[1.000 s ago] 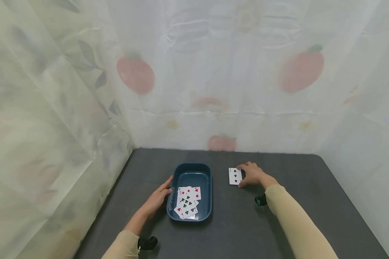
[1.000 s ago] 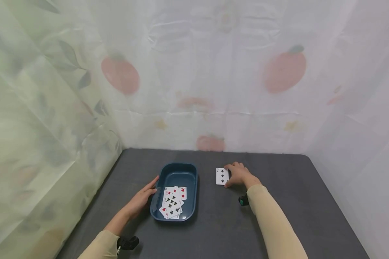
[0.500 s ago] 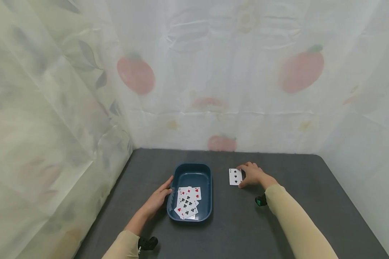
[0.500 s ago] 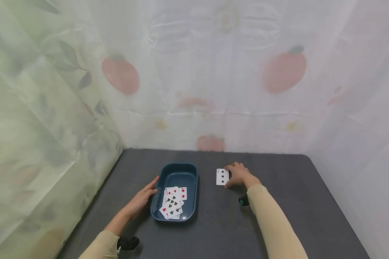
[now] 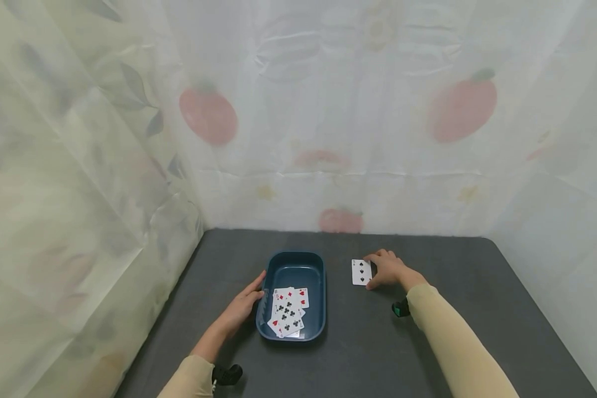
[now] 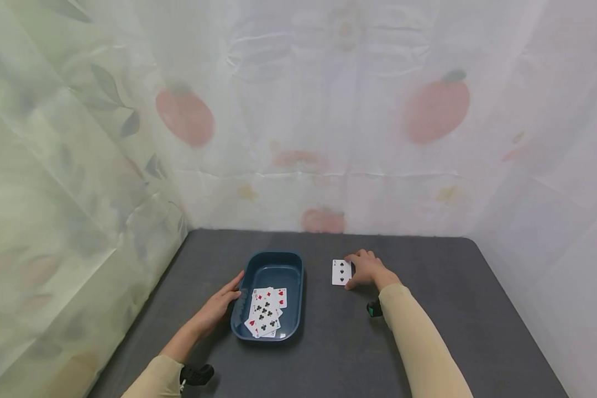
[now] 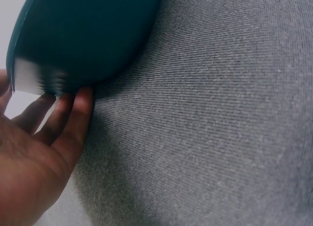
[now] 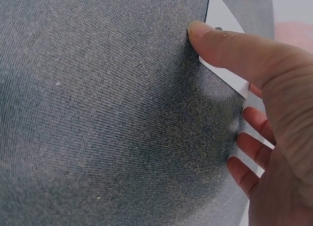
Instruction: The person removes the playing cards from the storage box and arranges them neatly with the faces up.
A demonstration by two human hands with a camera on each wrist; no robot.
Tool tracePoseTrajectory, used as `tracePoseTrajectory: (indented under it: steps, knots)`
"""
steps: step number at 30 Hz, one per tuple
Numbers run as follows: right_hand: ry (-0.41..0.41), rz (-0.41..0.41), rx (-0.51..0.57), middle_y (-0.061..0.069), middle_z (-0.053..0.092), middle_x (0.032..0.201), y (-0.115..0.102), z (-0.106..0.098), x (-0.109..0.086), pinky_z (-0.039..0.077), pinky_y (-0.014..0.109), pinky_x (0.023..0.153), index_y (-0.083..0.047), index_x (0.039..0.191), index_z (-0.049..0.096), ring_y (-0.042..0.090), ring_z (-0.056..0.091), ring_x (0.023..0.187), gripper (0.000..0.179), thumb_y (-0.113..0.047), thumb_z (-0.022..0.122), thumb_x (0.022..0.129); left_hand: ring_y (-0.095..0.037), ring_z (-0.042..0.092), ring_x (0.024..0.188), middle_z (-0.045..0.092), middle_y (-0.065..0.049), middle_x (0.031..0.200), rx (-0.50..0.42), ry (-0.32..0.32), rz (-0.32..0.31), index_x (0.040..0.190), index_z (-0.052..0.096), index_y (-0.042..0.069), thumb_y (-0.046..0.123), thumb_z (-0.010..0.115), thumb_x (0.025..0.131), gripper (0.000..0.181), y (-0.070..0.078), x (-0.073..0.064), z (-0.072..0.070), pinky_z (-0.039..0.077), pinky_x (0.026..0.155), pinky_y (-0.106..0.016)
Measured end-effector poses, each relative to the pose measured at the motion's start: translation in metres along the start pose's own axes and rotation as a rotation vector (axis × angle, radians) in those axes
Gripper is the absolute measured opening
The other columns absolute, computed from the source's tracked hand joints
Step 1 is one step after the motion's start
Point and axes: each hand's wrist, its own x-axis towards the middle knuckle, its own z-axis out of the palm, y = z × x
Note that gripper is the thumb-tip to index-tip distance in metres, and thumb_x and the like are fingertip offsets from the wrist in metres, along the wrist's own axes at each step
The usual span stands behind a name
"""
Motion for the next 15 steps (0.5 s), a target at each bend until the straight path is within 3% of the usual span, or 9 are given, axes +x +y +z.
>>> tracePoseTrajectory:
  steps: [15]
  knots:
    - [0.025,-0.055,0.030,0.025,0.044,0.146,-0.0026,-0.0027,-0.0099,0.038,0.064,0.103,-0.008,0.154,0.045,0.045,0.042,0.132,0.089,-0.037,0.086,0.080,-0.042,0.021,0.152,0.021,-0.006,0.169,0.029,0.010,0.013,0.162,0.032,0.034,0.024,0.046,0.108,0.056,0.0009,0.0024,-0.0028,0.025,0.111,-0.072]
